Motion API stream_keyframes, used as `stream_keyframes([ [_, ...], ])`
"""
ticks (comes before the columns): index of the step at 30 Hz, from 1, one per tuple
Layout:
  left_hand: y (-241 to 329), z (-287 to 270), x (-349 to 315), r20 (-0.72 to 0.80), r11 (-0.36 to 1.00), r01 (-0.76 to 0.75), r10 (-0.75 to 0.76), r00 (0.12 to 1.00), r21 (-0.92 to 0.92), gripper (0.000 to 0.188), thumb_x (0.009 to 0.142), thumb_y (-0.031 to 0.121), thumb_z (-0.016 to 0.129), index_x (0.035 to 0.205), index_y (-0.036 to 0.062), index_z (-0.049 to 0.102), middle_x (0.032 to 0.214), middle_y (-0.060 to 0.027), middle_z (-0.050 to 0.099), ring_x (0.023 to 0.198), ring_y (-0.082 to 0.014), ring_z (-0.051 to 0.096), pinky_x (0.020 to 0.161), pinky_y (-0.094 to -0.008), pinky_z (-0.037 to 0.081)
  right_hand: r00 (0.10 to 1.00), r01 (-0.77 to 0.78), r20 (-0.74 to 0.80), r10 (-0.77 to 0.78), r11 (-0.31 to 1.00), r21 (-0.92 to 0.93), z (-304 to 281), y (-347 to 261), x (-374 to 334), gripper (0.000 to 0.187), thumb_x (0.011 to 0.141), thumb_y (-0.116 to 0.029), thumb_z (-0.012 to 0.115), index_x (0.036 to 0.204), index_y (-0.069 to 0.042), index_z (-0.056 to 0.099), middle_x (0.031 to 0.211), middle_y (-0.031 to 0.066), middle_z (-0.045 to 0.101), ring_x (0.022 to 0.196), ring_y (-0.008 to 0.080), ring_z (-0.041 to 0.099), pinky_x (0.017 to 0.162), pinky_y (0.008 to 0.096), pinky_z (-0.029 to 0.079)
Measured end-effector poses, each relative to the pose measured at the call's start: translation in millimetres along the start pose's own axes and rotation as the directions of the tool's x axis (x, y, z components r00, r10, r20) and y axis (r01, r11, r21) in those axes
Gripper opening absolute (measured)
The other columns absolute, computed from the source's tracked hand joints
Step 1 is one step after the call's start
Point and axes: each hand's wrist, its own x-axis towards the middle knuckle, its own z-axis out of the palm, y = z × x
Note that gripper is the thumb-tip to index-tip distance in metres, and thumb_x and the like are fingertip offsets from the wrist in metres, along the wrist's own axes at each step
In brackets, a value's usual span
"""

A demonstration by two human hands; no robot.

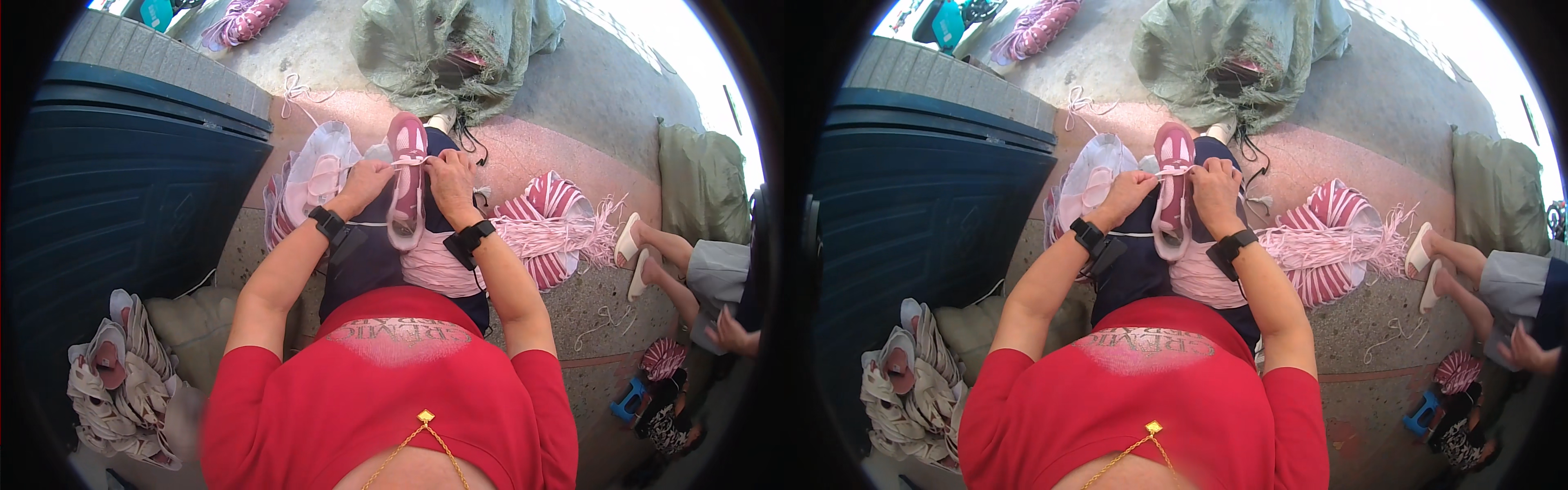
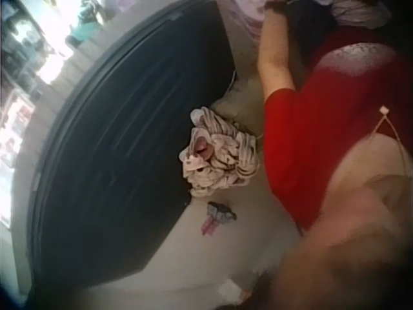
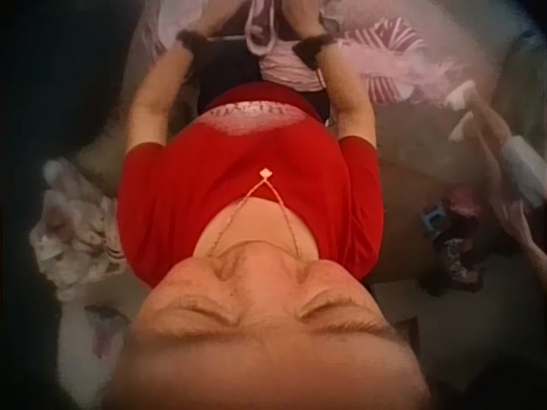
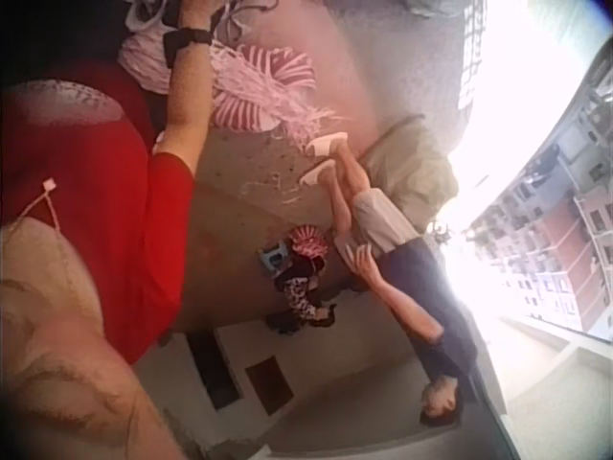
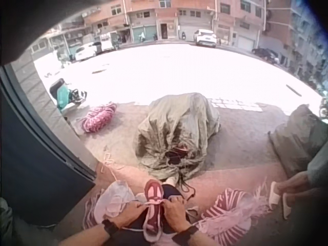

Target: The person sits on the floor and ties pink slip knots onto a stack of pink slippers. They pull the string through the slipper loops, tighten the knot, and repeat the process for multiple slippers.

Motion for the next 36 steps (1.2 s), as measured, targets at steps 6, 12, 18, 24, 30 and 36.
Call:
stream_keyframes([
  [6, -3.5, -1.3, 9.5, -0.100, 0.927, -0.116, 0.161, 0.982, 0.357, 0.023, 0.085, 0.021, 0.058, 0.089, -0.0003, 0.066, 0.077, -0.0135, 0.067, 0.071, -0.0223, 0.063, 0.065, -0.0330, 0.047, 0.998, -0.053, 0.029, 0.054, 0.998, -0.013, -5.8, -4.8, 3.7, 0.012, 0.076, -0.026, 0.067, 0.079, -0.014, 0.070, 0.086, 0.0028, 0.055, 0.091, 0.0231, 0.050, 0.077, 0.0397, 0.035],
  [12, 7.5, -0.5, 3.2, -0.056, 0.721, -0.352, 0.475, 0.878, 0.596, 0.018, 0.082, 0.017, 0.056, 0.081, 0.0012, 0.065, 0.075, -0.0183, 0.063, 0.073, -0.0382, 0.059, 0.068, -0.0447, 0.047, 1.000, -0.020, 0.021, 0.020, 0.999, -0.042, -1.5, -1.3, 2.2, 0.012, 0.076, -0.024, 0.065, 0.074, -0.013, 0.068, 0.082, 0.0049, 0.056, 0.088, 0.0240, 0.051, 0.076, 0.0396, 0.036],
  [18, 10.4, 9.4, 6.8, -0.069, 0.593, -0.331, 0.550, 0.833, 0.734, 0.014, 0.080, 0.018, 0.060, 0.076, 0.0067, 0.067, 0.075, -0.0136, 0.064, 0.076, -0.0339, 0.058, 0.068, -0.0452, 0.046, 0.999, 0.003, 0.054, 0.001, 0.997, -0.078, 1.6, -0.1, 2.5, 0.020, 0.080, -0.031, 0.063, 0.077, -0.012, 0.070, 0.081, 0.0069, 0.058, 0.087, 0.0263, 0.054, 0.076, 0.0417, 0.038],
  [24, 5.6, 15.1, -5.7, -0.201, 0.699, -0.243, 0.489, 0.849, 0.673, 0.023, 0.078, 0.028, 0.065, 0.085, 0.0061, 0.067, 0.077, -0.0132, 0.063, 0.082, -0.0310, 0.057, 0.069, -0.0422, 0.044, 0.983, 0.123, 0.144, -0.117, 0.992, -0.033, -18.6, -10.1, -2.6, 0.038, 0.078, -0.040, 0.063, 0.084, -0.003, 0.067, 0.090, 0.0125, 0.059, 0.091, 0.0294, 0.053, 0.074, 0.0437, 0.037],
  [30, 22.6, 28.8, -37.1, -0.163, 0.590, -0.208, 0.513, 0.843, 0.780, 0.035, 0.078, 0.028, 0.065, 0.103, 0.0038, 0.060, 0.091, -0.0108, 0.063, 0.094, -0.0287, 0.053, 0.077, -0.0423, 0.042, 0.924, 0.037, 0.380, -0.034, 0.999, 0.002, -11.3, 2.0, 3.6, 0.030, 0.077, -0.023, 0.058, 0.101, -0.005, 0.064, 0.096, 0.0150, 0.057, 0.096, 0.0335, 0.051, 0.078, 0.0480, 0.038],
  [36, 15.2, 23.2, -39.5, -0.148, 0.606, -0.200, 0.474, 0.868, 0.770, 0.029, 0.081, 0.021, 0.062, 0.103, 0.0021, 0.059, 0.089, -0.0132, 0.063, 0.090, -0.0312, 0.054, 0.075, -0.0432, 0.043, 0.987, -0.010, 0.160, -0.017, 0.986, 0.169, -10.3, -1.8, -13.7, 0.030, 0.070, -0.015, 0.057, 0.098, -0.007, 0.067, 0.091, 0.0106, 0.058, 0.092, 0.0289, 0.053, 0.074, 0.0439, 0.037],
])
